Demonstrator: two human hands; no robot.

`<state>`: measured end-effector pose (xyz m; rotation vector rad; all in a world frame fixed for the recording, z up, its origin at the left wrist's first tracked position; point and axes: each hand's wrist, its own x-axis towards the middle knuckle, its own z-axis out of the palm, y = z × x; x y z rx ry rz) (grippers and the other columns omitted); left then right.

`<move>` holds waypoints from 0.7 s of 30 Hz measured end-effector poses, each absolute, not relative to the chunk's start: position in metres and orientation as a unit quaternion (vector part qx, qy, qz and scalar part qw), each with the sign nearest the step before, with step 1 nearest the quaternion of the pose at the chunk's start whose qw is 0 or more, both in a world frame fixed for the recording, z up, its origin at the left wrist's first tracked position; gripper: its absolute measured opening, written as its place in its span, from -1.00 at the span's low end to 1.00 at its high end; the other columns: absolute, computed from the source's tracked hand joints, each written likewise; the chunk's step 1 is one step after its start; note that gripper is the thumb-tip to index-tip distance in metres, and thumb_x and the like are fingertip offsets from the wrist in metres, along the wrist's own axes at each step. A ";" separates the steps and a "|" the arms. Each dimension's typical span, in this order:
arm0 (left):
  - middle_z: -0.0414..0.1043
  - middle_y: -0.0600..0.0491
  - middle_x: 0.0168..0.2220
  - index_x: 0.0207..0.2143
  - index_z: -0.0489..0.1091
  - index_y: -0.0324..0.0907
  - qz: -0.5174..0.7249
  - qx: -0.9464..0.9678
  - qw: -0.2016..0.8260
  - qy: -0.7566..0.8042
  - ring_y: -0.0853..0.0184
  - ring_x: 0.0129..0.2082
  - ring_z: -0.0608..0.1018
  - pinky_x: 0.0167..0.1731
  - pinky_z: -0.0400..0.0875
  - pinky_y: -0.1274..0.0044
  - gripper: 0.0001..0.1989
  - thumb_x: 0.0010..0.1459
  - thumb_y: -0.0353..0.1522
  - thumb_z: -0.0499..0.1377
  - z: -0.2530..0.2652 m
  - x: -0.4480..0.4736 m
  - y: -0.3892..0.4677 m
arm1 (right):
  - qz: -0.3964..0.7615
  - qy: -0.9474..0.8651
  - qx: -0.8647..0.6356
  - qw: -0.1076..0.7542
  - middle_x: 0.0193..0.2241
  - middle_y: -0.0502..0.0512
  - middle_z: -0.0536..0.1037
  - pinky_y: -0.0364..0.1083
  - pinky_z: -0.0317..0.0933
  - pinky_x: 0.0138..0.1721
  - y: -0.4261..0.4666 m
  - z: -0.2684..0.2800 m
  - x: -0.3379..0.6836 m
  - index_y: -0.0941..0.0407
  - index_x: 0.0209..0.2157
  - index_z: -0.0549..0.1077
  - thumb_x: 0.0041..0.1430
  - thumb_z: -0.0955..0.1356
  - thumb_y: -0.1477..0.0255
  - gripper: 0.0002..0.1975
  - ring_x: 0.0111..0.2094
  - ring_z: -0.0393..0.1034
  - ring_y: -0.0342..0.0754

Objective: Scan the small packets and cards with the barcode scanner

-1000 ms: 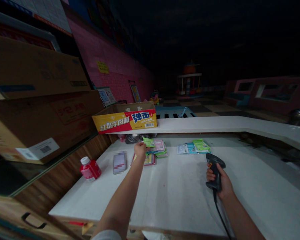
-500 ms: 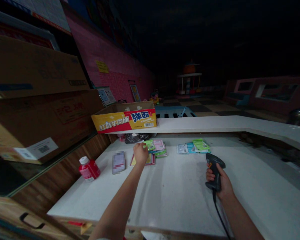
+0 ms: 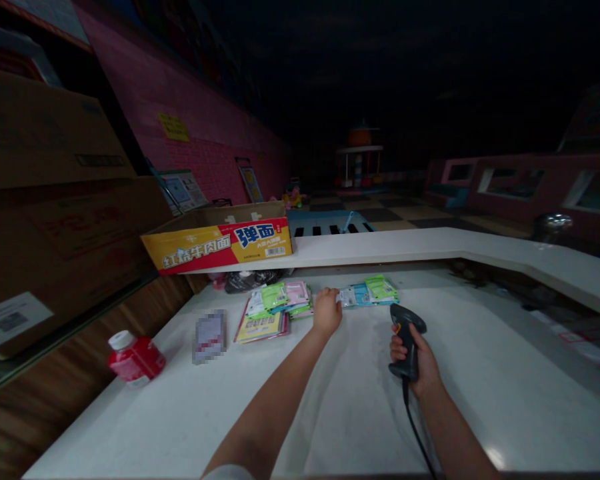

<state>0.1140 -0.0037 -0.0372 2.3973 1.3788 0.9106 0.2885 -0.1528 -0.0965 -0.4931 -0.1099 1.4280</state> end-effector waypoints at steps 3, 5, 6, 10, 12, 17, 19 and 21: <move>0.47 -0.20 -0.13 -0.22 0.48 -0.23 0.294 0.766 0.155 0.550 0.10 -0.01 0.46 0.07 0.25 0.35 -0.83 0.09 -0.46 0.18 -0.050 0.143 0.007 | 0.647 -0.052 -0.222 0.727 -0.60 -0.14 0.31 -0.31 0.12 -0.71 -0.152 -0.096 0.288 0.11 -0.27 0.39 -0.02 0.51 0.29 -0.66 -0.69 0.16 -0.29; 0.47 -0.25 -0.13 -0.30 0.46 -0.23 0.298 0.714 0.174 0.609 0.04 0.02 0.45 0.06 0.25 0.32 -0.88 0.07 -0.39 0.24 -0.056 0.156 0.016 | 0.645 -0.051 -0.227 0.728 -0.61 -0.14 0.32 -0.30 0.12 -0.72 -0.151 -0.095 0.288 0.11 -0.27 0.39 -0.01 0.51 0.28 -0.66 -0.69 0.15 -0.29; 0.47 -0.25 -0.13 -0.33 0.45 -0.22 0.306 0.688 0.185 0.632 0.01 0.05 0.44 0.06 0.26 0.30 -0.85 0.03 -0.35 0.29 -0.058 0.161 0.021 | 0.644 -0.051 -0.229 0.728 -0.61 -0.13 0.32 -0.30 0.11 -0.72 -0.151 -0.095 0.288 0.12 -0.28 0.39 -0.01 0.51 0.28 -0.67 -0.69 0.15 -0.29; 0.45 -0.24 -0.05 -0.39 0.39 -0.16 0.309 0.624 0.226 0.682 -0.09 0.12 0.38 0.05 0.25 0.25 -0.62 -0.23 -0.24 0.44 -0.063 0.170 0.033 | 0.638 -0.053 -0.235 0.731 -0.62 -0.13 0.32 -0.30 0.09 -0.72 -0.148 -0.094 0.287 0.12 -0.28 0.40 -0.02 0.51 0.25 -0.66 -0.69 0.16 -0.28; 0.41 -0.27 0.01 -0.37 0.37 -0.17 0.290 0.618 0.227 0.694 -0.14 0.14 0.36 0.05 0.25 0.21 -0.56 -0.28 -0.24 0.47 -0.063 0.172 0.034 | 0.633 -0.058 -0.237 0.735 -0.62 -0.13 0.32 -0.30 0.09 -0.72 -0.148 -0.094 0.286 0.12 -0.28 0.40 -0.02 0.50 0.24 -0.65 -0.69 0.17 -0.28; 0.39 -0.32 0.03 -0.19 0.32 -0.20 0.269 0.632 0.197 0.700 -0.13 0.14 0.37 0.05 0.25 0.23 -0.41 -0.29 -0.31 0.48 -0.066 0.173 0.027 | 0.632 -0.052 -0.237 0.736 -0.62 -0.13 0.31 -0.30 0.09 -0.72 -0.148 -0.094 0.286 0.12 -0.29 0.40 -0.01 0.50 0.23 -0.66 -0.70 0.15 -0.28; 0.42 -0.27 0.00 -0.15 0.30 -0.19 0.270 0.633 0.188 0.701 -0.09 0.11 0.41 0.03 0.27 0.27 -0.36 -0.31 -0.33 0.49 -0.067 0.172 0.024 | 0.635 -0.044 -0.233 0.735 -0.62 -0.13 0.31 -0.30 0.09 -0.73 -0.148 -0.093 0.286 0.12 -0.29 0.41 -0.01 0.50 0.24 -0.66 -0.70 0.15 -0.28; 0.42 -0.22 -0.02 -0.13 0.30 -0.18 0.292 0.639 0.199 0.683 -0.01 0.05 0.47 -0.01 0.30 0.34 -0.37 -0.28 -0.38 0.47 -0.067 0.168 0.021 | 0.635 -0.039 -0.231 0.736 -0.62 -0.13 0.32 -0.29 0.09 -0.73 -0.149 -0.092 0.286 0.12 -0.28 0.42 -0.01 0.50 0.25 -0.67 -0.70 0.15 -0.28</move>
